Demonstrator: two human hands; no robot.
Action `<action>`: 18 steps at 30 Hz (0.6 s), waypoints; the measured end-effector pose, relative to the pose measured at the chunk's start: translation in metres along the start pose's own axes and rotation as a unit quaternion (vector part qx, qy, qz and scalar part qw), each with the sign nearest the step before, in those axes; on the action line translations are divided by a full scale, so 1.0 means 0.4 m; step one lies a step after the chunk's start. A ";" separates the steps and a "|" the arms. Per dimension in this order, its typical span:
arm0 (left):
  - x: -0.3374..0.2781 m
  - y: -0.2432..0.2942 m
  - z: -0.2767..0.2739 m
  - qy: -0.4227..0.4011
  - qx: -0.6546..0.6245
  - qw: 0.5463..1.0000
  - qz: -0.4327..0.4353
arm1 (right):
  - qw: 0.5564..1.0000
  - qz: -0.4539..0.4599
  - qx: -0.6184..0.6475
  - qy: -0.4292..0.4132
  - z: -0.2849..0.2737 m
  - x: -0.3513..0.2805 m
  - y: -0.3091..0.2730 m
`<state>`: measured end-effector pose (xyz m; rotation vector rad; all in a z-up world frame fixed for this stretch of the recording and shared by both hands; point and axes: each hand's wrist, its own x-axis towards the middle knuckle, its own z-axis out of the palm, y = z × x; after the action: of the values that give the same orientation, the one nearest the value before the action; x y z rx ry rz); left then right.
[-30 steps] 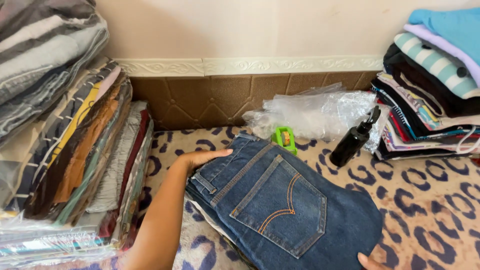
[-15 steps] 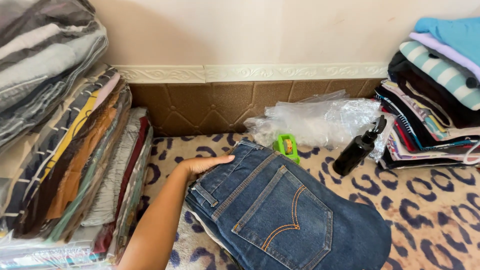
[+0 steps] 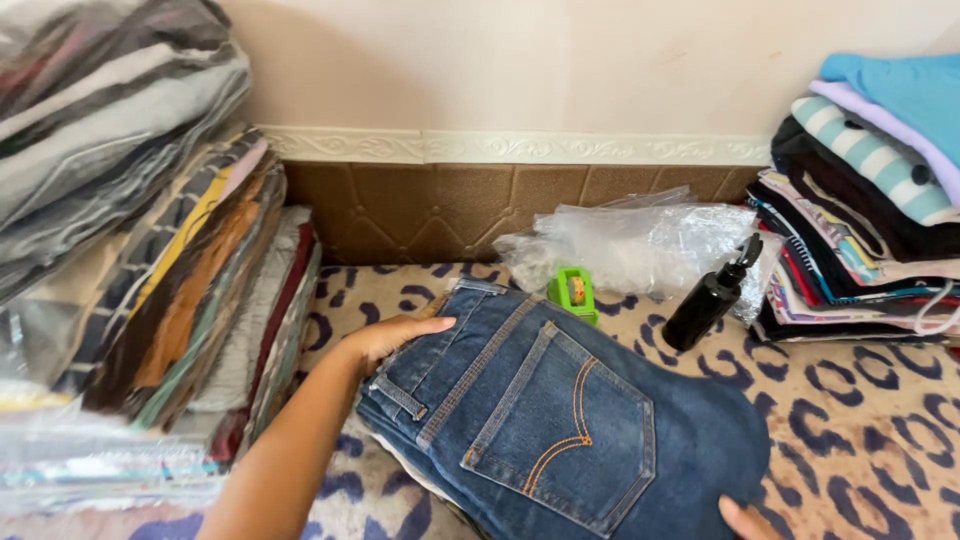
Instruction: The person folds a patterned cloth, a black garment, a patterned shirt, a white top, a light blue t-shirt, and multiple pairs of jeans on a leopard-print surface. The items are stacked neatly as they are folded.
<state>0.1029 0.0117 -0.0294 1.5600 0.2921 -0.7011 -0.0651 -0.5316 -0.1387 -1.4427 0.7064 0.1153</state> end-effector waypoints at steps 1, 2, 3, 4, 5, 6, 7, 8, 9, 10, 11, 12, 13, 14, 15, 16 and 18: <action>-0.083 0.001 0.016 0.022 0.014 1.000 0.008 | 1.000 0.005 -0.013 0.005 0.082 -0.070 -0.078; -0.165 0.003 0.033 0.043 0.028 0.999 0.016 | 1.000 0.010 -0.026 0.010 0.161 -0.165 -0.137; -0.223 -0.023 0.042 0.048 0.026 0.998 0.016 | 1.000 0.010 -0.028 0.005 0.230 -0.227 -0.226; -0.280 -0.047 0.053 0.072 0.032 0.997 -0.016 | 0.997 0.072 -0.026 0.030 0.301 -0.304 -0.302; -0.333 -0.068 0.063 0.095 0.040 0.994 -0.045 | 0.989 0.133 -0.022 0.056 0.374 -0.396 -0.367; -0.334 -0.144 0.046 0.098 0.039 0.993 -0.044 | 0.990 0.132 -0.022 0.052 0.360 -0.315 -0.361; -0.338 -0.225 0.031 0.147 -0.055 0.988 -0.011 | 0.998 0.049 -0.038 -0.006 0.346 -0.235 -0.354; -0.342 -0.307 0.014 0.194 -0.149 0.969 0.023 | 0.996 -0.034 -0.053 -0.066 0.335 -0.155 -0.347; -0.379 -0.319 0.045 0.198 -0.152 0.968 0.023 | 0.995 -0.034 -0.056 -0.072 0.376 -0.132 -0.391; -0.416 -0.330 0.074 0.213 -0.249 0.945 0.016 | 0.986 -0.055 -0.100 -0.124 0.420 -0.109 -0.436; -0.453 -0.339 0.101 0.226 -0.343 0.912 0.012 | 0.971 -0.077 -0.144 -0.176 0.469 -0.087 -0.483; -0.433 -0.397 0.098 0.231 -0.346 0.909 0.014 | 0.969 -0.079 -0.146 -0.182 0.522 -0.076 -0.516; -0.411 -0.454 0.094 0.226 -0.379 0.897 0.030 | 0.949 -0.104 -0.217 -0.204 0.579 -0.065 -0.551; -0.388 -0.510 0.090 0.221 -0.412 0.883 0.045 | 0.923 -0.130 -0.286 -0.223 0.637 -0.056 -0.587; -0.364 -0.542 0.111 0.226 -0.417 0.879 0.051 | 0.920 -0.135 -0.289 -0.230 0.684 -0.048 -0.607; -0.337 -0.573 0.131 0.247 -0.483 0.832 0.119 | 0.888 -0.169 -0.341 -0.260 0.733 -0.041 -0.627; -0.110 -0.743 0.099 0.272 -0.547 0.768 0.192 | 0.845 -0.207 -0.395 -0.296 0.826 -0.027 -0.650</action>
<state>-0.1124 0.0219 -0.2427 0.5844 0.6447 0.2992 0.1740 -0.2631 0.0795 -2.1636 -0.2289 0.5392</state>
